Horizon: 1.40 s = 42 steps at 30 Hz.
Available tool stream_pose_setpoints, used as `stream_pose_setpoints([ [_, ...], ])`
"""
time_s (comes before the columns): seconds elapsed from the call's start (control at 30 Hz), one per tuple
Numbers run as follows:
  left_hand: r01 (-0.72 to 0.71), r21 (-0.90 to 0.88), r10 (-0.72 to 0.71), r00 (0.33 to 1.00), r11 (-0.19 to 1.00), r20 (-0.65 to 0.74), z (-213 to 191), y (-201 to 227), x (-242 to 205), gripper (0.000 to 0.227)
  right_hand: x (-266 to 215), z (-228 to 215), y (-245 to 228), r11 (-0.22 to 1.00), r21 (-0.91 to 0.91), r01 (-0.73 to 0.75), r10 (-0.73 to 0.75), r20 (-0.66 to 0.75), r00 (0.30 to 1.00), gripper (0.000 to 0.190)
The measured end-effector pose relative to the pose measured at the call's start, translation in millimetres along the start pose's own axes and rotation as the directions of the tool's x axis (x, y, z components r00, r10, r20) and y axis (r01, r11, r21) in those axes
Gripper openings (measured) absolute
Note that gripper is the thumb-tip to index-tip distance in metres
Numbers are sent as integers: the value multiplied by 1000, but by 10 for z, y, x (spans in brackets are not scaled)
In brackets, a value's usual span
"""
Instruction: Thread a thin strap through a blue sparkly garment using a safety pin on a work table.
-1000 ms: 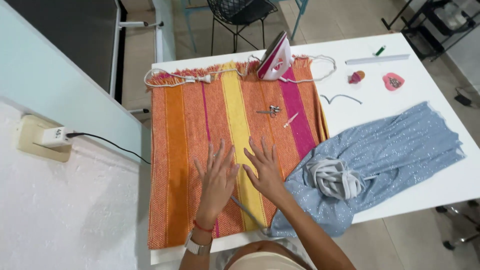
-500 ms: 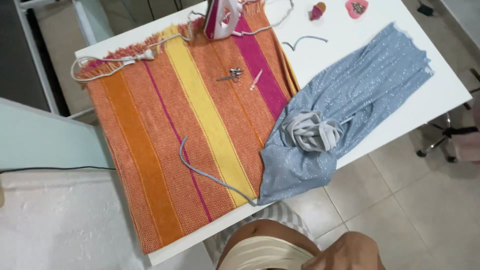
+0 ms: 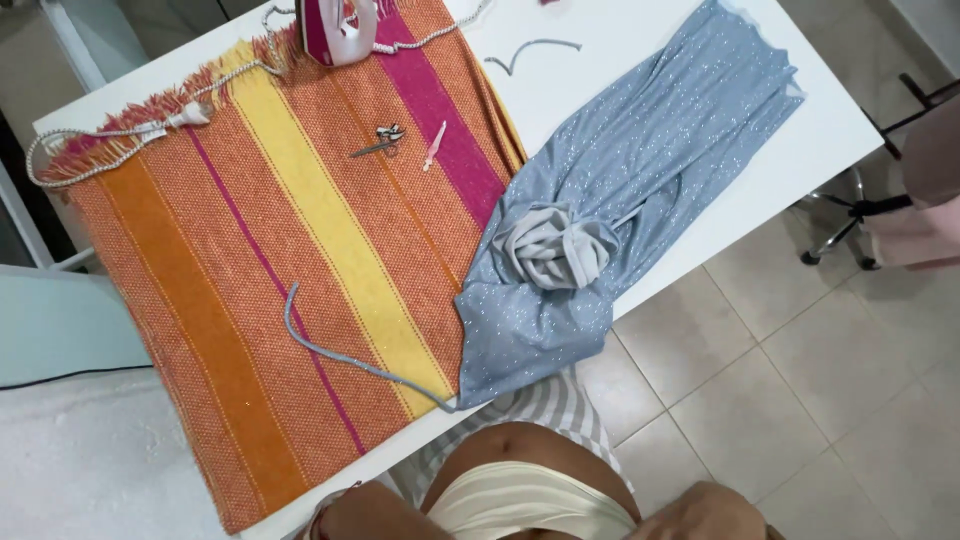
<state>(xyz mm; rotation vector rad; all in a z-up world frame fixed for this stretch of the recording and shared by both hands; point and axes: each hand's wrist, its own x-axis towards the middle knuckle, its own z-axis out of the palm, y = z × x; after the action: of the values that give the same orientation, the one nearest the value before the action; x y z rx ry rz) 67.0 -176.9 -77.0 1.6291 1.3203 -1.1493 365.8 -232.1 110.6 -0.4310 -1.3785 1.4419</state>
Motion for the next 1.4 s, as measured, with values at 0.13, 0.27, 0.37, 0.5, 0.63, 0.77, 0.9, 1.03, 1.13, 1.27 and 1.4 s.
stream_pose_setpoints([
  [0.13, 200, 64, -204, 977, 978, 64, -932, 486, -102, 13, -112, -938, 529, 999, -31, -17, 16, -27, 1000, 20],
  [0.27, -954, -214, 383, 282, 211, -880, -1340, 1069, 557, 20, -352, -2024, 1062, 971, -225, -79, 36, -191, 981, 13],
  [0.37, -879, -342, 56, 381, 333, -923, -1165, 1587, 1137, 35, -54, -2591, 1268, 841, -487, -236, 37, -383, 923, 10],
  [0.5, -857, -461, -110, 447, 233, -888, -1184, 2027, 1222, 44, 518, -2759, 1429, 688, -688, -228, 81, -239, 968, 31],
  [0.63, -828, -506, -212, 464, 240, -860, -1163, 2238, 1394, 45, 551, -3044, 1846, 609, -793, -33, 79, 18, 997, 27],
  [0.77, -833, -501, -238, 451, 233, -860, -1247, 2331, 1281, 31, 476, -3215, 2007, 625, -780, 35, 61, 93, 994, 15],
  [0.9, -833, -498, -215, 454, 242, -864, -1193, 2310, 1470, 24, 451, -3279, 2023, 593, -801, 82, 49, 137, 989, 15],
  [1.03, -850, -465, -139, 444, 247, -885, -1418, 2252, 1330, 20, 387, -3335, 2026, 569, -820, 65, 33, 102, 994, 16],
  [1.13, -850, -451, -62, 452, 273, -890, -1439, 2267, 1221, 19, 244, -3310, 2023, 570, -820, 56, 9, 74, 997, 13],
  [1.27, -826, -516, -41, 521, 228, -852, -1578, 2280, 1163, 24, 194, -3286, 2072, 510, -860, -14, -8, -22, 1000, 11],
  [1.4, -765, -644, -28, 644, 1, -764, -1578, 2321, 1098, 25, 203, -3175, 2026, 544, -836, -67, -36, -103, 994, 12],
])
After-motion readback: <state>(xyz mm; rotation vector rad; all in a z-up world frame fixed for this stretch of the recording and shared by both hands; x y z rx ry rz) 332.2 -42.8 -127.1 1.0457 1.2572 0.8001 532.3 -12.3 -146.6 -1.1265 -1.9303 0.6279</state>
